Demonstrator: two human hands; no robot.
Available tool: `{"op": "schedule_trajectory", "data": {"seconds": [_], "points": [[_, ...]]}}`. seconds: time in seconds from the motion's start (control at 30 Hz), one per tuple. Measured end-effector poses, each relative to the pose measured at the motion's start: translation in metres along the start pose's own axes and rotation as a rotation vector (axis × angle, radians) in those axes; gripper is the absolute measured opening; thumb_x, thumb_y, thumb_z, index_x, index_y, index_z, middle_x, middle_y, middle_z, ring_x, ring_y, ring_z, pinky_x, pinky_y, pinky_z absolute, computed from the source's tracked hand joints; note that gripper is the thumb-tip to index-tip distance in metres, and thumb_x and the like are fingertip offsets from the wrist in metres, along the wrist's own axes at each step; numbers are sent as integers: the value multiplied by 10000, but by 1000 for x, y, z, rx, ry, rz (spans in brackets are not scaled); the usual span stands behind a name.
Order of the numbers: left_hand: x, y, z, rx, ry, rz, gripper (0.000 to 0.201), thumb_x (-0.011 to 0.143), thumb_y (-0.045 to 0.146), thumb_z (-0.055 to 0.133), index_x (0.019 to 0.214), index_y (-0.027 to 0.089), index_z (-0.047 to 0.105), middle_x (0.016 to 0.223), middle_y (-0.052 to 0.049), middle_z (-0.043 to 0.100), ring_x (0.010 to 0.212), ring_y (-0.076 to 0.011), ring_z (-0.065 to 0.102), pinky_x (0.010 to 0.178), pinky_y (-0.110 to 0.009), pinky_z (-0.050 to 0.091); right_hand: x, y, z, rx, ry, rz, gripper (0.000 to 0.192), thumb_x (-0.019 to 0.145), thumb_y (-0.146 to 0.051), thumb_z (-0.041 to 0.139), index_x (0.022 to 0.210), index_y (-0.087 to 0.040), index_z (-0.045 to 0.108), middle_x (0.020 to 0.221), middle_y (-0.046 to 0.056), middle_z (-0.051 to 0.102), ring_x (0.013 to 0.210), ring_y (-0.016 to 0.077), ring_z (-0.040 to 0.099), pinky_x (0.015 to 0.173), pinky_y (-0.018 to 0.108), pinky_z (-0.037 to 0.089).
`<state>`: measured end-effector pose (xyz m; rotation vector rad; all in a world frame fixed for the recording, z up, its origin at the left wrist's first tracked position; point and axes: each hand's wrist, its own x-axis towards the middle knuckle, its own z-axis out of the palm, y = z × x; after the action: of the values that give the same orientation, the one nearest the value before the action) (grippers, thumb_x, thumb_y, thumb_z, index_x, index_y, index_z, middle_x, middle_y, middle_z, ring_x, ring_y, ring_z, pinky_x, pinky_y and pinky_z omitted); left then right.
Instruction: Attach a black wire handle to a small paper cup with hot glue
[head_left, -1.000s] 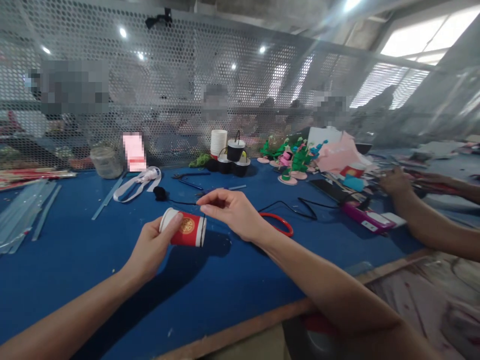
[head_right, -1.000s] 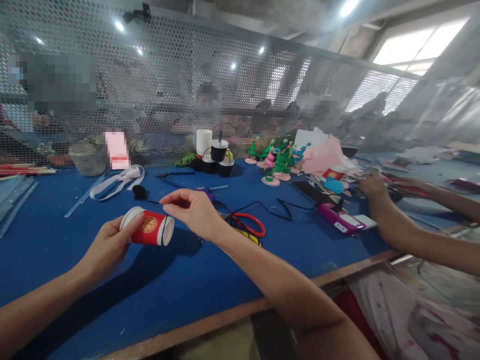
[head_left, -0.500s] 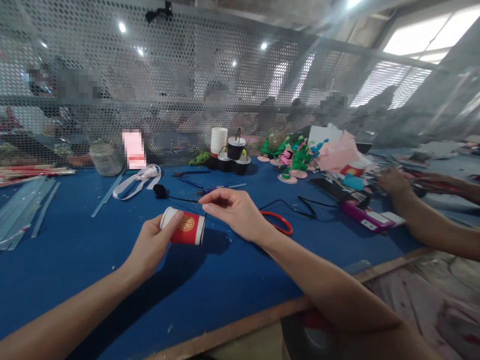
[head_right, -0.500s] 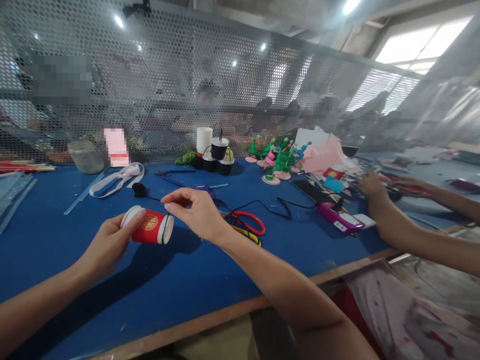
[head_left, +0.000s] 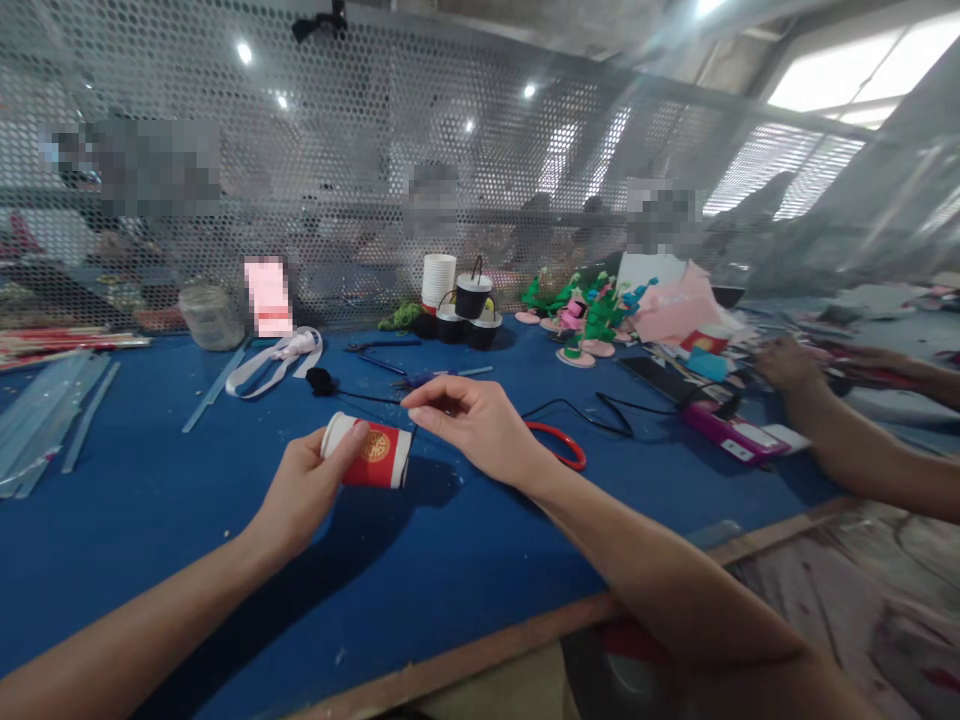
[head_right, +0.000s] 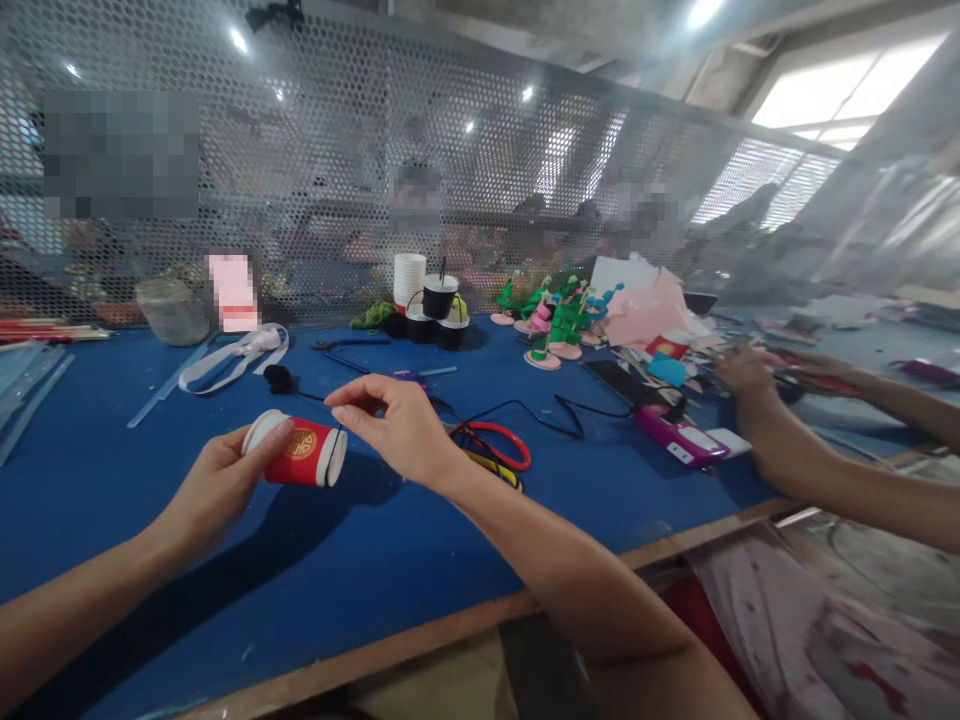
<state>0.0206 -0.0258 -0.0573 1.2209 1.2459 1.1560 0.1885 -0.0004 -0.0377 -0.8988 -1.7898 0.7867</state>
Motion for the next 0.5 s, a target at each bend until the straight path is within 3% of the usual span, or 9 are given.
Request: {"op": "schedule_trajectory", "data": {"seconds": [0.5], "points": [[-2, 1, 1, 59, 11, 33, 302, 614, 406, 594, 702, 117, 601, 548, 3, 579, 469, -92, 455, 442, -184, 348, 3, 5, 3, -17, 9, 4, 95, 684, -179, 560, 756, -148, 614, 736, 22, 640, 648, 101, 559, 628, 237, 447]]}}
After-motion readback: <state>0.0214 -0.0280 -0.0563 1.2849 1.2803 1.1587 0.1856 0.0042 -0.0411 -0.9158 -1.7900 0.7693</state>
